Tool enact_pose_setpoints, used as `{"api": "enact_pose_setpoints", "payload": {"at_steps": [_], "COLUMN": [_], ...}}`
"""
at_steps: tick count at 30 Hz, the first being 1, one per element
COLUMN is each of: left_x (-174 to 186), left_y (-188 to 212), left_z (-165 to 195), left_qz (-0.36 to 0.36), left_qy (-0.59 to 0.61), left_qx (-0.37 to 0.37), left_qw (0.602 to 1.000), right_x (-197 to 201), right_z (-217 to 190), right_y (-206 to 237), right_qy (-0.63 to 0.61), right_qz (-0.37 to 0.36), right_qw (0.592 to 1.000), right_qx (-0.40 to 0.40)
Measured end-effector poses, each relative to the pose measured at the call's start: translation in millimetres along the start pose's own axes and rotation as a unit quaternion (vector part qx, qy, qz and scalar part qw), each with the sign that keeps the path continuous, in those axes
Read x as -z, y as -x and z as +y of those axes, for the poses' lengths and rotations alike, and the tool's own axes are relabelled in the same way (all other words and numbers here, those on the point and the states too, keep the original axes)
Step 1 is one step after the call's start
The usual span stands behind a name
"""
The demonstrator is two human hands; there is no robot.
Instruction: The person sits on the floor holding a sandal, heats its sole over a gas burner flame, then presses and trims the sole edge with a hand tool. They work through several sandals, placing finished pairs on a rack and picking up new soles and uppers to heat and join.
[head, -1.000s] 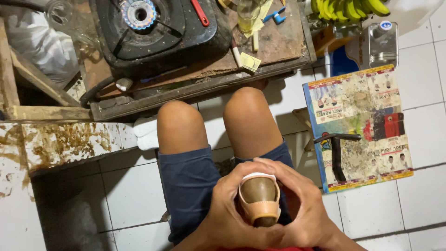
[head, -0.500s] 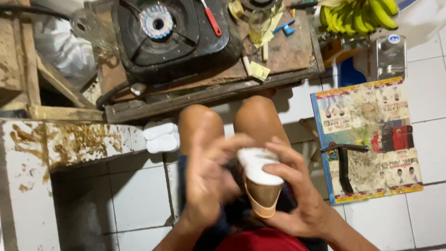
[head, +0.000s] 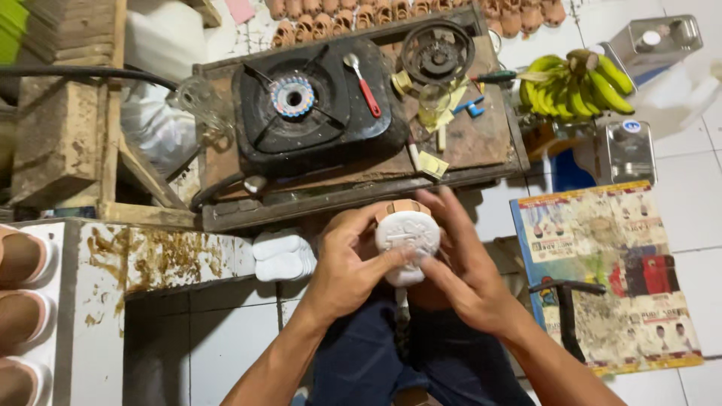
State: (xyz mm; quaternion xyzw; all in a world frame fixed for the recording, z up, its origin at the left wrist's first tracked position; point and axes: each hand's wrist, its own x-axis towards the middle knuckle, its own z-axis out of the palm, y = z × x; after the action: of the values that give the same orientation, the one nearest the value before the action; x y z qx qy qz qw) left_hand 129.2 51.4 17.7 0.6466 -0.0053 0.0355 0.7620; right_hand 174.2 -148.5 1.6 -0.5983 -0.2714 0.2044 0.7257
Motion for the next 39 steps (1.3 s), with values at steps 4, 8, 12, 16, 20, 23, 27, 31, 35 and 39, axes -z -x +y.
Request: {"api": "enact_pose_setpoints", "payload": {"at_steps": [4,8,12,16,20,23,27,31,35,39], "left_x": [4.3,9.0,18.7,17.7,12.9,16.3,17.2,16.4,19.8,-13.6], "left_y": [-3.3,-5.2,-4.7,-0.8,0.2,0.0,6.5,11.5,20.8,49.3], "left_z": [-2.3,-7.9,-6.7,-9.1,-15.2,-14.4,-5.1,5.8,11.7,-3.7], "left_qz": [0.055,0.044,-0.021,0.012,0.033,-0.024,-0.063,-0.050,-0.097,-0.184], "left_qy": [-0.229,-0.279,-0.213,-0.173,-0.247,-0.262,-0.283,-0.333,-0.144,0.507], "left_qx": [-0.061,-0.134,-0.097,-0.024,-0.141,-0.162,-0.182,-0.195,-0.020,0.111], "left_qw": [0.970,0.950,0.972,0.984,0.958,0.951,0.939,0.921,0.985,0.835], "right_x": [-3.1,-3.7,-3.5,-5.8,-4.2,-2.3,-5.0,-1.0,15.8,21.4], "right_z": [2.3,6.0,7.9,8.3,-0.4,-12.2,-15.3,-19.0,-38.2,-36.8], "right_y": [-22.2,-24.3,-18.1,-18.8,-20.5,-12.7,-9.9,-13.2,0.8,19.4], "right_qy": [0.101,0.082,0.170,0.224,0.232,0.216,0.149,0.091,0.109,-0.027], "right_qz": [-0.011,0.032,0.059,0.043,-0.013,-0.023,-0.002,-0.007,-0.094,-0.142], "right_qw": [0.995,0.994,0.983,0.973,0.970,0.976,0.983,0.987,0.988,0.988], "right_qx": [-0.024,-0.070,-0.042,0.019,0.073,-0.004,-0.104,-0.133,-0.051,-0.049]}}
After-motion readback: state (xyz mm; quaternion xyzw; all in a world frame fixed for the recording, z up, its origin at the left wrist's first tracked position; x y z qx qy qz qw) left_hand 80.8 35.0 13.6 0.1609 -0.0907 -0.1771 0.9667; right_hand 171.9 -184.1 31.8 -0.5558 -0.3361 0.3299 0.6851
